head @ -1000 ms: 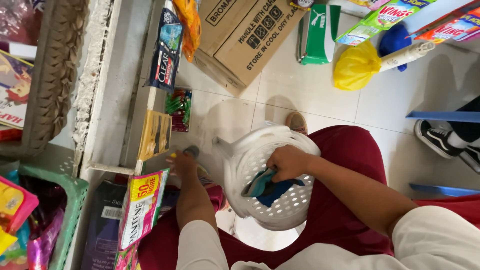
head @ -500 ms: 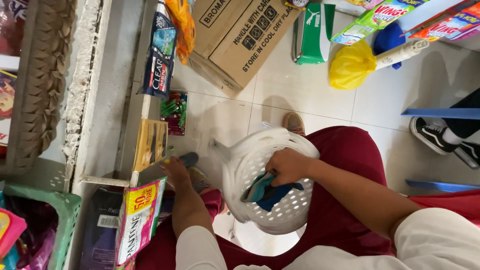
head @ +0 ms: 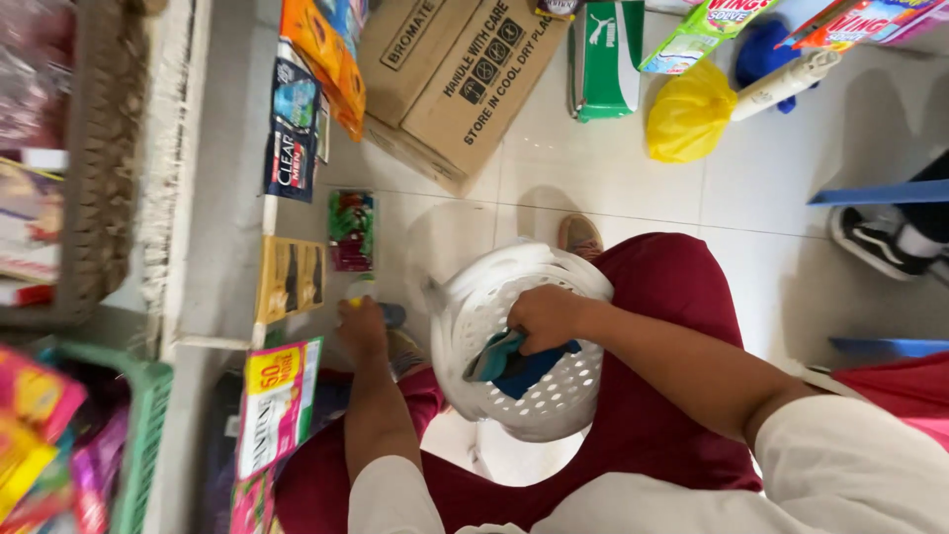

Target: Wiping down product containers with a cloth and organizing them on shelves in a store.

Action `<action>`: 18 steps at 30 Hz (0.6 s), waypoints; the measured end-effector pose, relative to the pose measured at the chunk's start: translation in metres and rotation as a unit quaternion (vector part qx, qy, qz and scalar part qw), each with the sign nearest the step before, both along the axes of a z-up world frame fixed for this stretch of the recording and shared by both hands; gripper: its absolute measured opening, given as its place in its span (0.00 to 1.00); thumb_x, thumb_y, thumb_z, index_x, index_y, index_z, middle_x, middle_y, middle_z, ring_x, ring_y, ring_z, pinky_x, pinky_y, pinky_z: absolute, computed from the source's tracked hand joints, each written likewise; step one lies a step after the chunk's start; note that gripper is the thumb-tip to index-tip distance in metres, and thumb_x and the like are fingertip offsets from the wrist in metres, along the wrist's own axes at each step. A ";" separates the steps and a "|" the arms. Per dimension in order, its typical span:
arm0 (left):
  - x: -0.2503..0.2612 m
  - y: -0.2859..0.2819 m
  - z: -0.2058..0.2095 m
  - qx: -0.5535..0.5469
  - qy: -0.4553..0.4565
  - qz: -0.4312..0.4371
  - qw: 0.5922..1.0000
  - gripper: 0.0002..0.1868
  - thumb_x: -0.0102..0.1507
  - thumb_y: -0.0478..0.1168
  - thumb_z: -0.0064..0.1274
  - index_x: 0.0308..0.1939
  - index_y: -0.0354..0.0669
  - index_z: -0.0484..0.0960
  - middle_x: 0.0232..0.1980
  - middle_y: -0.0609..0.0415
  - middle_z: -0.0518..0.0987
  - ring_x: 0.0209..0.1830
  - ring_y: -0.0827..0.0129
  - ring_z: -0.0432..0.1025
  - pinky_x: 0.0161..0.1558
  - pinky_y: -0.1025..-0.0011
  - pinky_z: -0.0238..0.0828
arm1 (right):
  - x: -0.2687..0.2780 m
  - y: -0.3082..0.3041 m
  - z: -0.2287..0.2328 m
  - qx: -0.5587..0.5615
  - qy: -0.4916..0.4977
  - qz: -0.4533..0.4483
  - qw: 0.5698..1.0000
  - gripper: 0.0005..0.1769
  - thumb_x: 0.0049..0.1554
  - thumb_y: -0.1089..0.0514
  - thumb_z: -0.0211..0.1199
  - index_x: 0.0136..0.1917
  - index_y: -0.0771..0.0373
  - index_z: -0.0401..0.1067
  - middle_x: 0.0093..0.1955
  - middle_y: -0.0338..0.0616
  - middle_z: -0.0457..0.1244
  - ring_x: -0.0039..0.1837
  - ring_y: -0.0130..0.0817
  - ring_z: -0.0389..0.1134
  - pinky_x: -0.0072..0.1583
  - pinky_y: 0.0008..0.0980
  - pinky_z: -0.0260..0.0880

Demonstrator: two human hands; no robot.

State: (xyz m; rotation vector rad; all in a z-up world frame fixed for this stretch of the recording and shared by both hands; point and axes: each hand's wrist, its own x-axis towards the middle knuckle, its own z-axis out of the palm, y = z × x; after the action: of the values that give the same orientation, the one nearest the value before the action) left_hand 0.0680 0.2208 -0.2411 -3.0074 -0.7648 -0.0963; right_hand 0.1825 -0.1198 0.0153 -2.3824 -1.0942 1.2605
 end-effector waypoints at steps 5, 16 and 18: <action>0.001 -0.012 0.023 0.056 -0.135 -0.145 0.979 0.10 0.55 0.51 0.59 0.27 0.54 0.76 0.40 0.49 0.72 0.31 0.60 0.74 0.27 0.59 0.72 | -0.004 -0.012 -0.032 0.000 0.040 -0.002 0.999 0.20 0.42 0.40 0.69 0.45 0.52 0.81 0.42 0.51 0.72 0.51 0.57 0.74 0.51 0.55 0.74; 0.044 -0.041 0.286 0.052 0.030 -0.315 0.947 0.11 0.68 0.52 0.48 0.32 0.59 0.73 0.44 0.55 0.65 0.39 0.59 0.74 0.37 0.57 0.69 | -0.015 -0.069 -0.009 -0.028 0.022 -0.015 0.999 0.23 0.42 0.38 0.67 0.41 0.56 0.81 0.30 0.48 0.70 0.44 0.51 0.76 0.50 0.48 0.74; 0.051 -0.052 0.332 0.088 -0.012 -0.364 0.927 0.11 0.66 0.53 0.51 0.32 0.59 0.72 0.43 0.54 0.65 0.39 0.57 0.73 0.37 0.57 0.67 | -0.018 -0.074 0.010 -0.024 0.005 -0.036 0.999 0.23 0.42 0.38 0.68 0.43 0.57 0.82 0.31 0.50 0.71 0.45 0.52 0.76 0.50 0.48 0.74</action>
State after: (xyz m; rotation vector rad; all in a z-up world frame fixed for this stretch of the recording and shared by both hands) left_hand 0.1192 0.1689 0.0908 -2.9336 0.3773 -0.2059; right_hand 0.1642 -0.1941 0.0253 -2.4253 -0.9772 1.2873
